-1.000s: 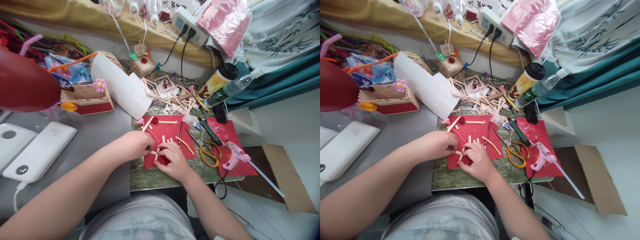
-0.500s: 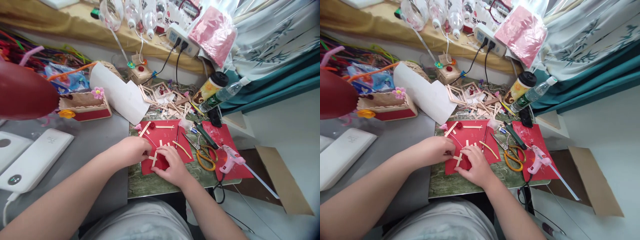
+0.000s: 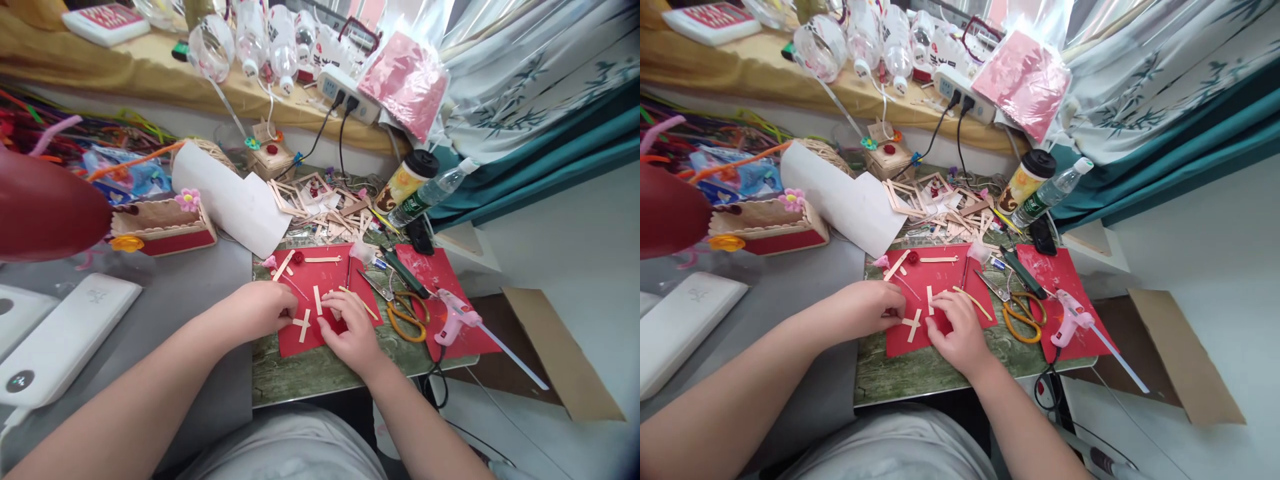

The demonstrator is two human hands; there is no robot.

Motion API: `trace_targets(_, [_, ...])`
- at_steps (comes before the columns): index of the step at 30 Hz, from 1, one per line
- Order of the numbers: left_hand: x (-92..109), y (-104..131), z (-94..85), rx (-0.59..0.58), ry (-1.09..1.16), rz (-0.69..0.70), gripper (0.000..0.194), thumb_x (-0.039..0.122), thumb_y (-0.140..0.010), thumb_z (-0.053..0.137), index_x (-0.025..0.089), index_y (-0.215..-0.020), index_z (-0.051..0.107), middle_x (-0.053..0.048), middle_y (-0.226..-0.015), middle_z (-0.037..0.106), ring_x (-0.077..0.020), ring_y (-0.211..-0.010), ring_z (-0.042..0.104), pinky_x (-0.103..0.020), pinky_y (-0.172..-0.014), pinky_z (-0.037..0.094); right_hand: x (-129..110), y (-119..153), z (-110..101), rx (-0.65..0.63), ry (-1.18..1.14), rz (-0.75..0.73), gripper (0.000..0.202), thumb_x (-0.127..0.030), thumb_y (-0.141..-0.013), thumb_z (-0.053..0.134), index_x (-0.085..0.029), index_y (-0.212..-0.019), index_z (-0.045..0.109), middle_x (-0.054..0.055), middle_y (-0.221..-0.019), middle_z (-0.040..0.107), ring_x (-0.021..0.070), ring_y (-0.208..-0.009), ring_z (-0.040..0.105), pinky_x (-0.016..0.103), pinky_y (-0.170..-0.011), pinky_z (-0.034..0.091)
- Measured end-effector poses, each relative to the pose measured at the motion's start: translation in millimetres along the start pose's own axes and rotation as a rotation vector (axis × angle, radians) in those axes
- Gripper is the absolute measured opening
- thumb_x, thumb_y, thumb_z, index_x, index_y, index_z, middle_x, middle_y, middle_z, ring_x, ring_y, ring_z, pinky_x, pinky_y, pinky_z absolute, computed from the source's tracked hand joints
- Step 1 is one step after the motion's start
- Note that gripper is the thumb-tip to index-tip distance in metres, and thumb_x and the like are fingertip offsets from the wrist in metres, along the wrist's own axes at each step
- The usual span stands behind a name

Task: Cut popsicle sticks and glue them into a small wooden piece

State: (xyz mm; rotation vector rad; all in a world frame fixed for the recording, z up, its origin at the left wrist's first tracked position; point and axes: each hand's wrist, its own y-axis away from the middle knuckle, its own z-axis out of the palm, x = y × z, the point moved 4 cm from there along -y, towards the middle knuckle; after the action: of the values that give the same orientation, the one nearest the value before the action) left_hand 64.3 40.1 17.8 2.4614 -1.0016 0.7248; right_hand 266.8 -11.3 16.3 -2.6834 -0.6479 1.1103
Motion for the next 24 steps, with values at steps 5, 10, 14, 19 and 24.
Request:
trace_targets(5, [1.1,0.4,-0.4,0.002,-0.001,0.055,0.006,0.019,-0.083,0.066,0.022,-0.079,0.071,-0.002,-0.083,0.070,-0.0168,-0.074,0.064,-0.027,-0.063,0.039,1.3,-19.1,-14.0,-0.244,0.068,-0.071,0.051,-0.011,-0.084,0.066,-0.029,-0.132,0.061,0.006,-0.136,0.066,0.0299,-0.131,0.053,0.056,-0.111,0.043])
trace_targets(10, [0.9,1.6,-2.2,0.028,-0.038,0.081,0.008,0.024,-0.088,0.064,0.023,-0.083,0.070,-0.002,-0.085,0.070,-0.0174,-0.075,0.063,-0.027,-0.064,0.039,-1.7,-18.3,-30.2,-0.173,0.095,-0.081,0.041,-0.014,-0.087,0.065,-0.027,-0.126,0.064,0.008,-0.126,0.070,0.0287,-0.121,0.060,0.053,-0.107,0.047])
trace_targets(14, [0.5,3.0,-5.9,0.036,-0.028,0.081,0.007,0.026,-0.088,0.063,0.024,-0.088,0.070,-0.002,-0.088,0.071,-0.0175,-0.077,0.064,-0.027,-0.064,0.039,6.9,25.6,-55.6,0.055,0.074,-0.012,0.019,-0.017,-0.091,0.063,-0.026,-0.107,0.069,0.007,-0.098,0.074,0.0263,-0.092,0.068,0.048,-0.086,0.055])
trace_targets(19, [-5.9,5.9,-6.2,-0.005,-0.063,0.020,0.009,0.029,-0.078,0.069,0.024,-0.081,0.064,-0.001,-0.085,0.071,-0.0180,-0.074,0.063,-0.028,-0.062,0.037,40.1,109.1,-105.9,0.475,0.147,0.156,0.027,-0.021,-0.089,0.067,-0.024,-0.066,0.054,0.001,-0.065,0.055,0.0200,-0.061,0.054,0.040,-0.064,0.049])
trace_targets(24, [-10.3,9.4,-9.2,-0.058,-0.103,-0.044,0.013,0.034,-0.076,0.070,0.024,-0.081,0.063,-0.001,-0.082,0.071,-0.0187,-0.070,0.062,-0.029,-0.060,0.035,91.2,164.9,-143.4,0.990,0.182,0.541,0.031,-0.039,-0.080,0.078,-0.023,-0.085,0.052,0.001,-0.085,0.056,0.0169,-0.072,0.056,0.035,-0.071,0.050])
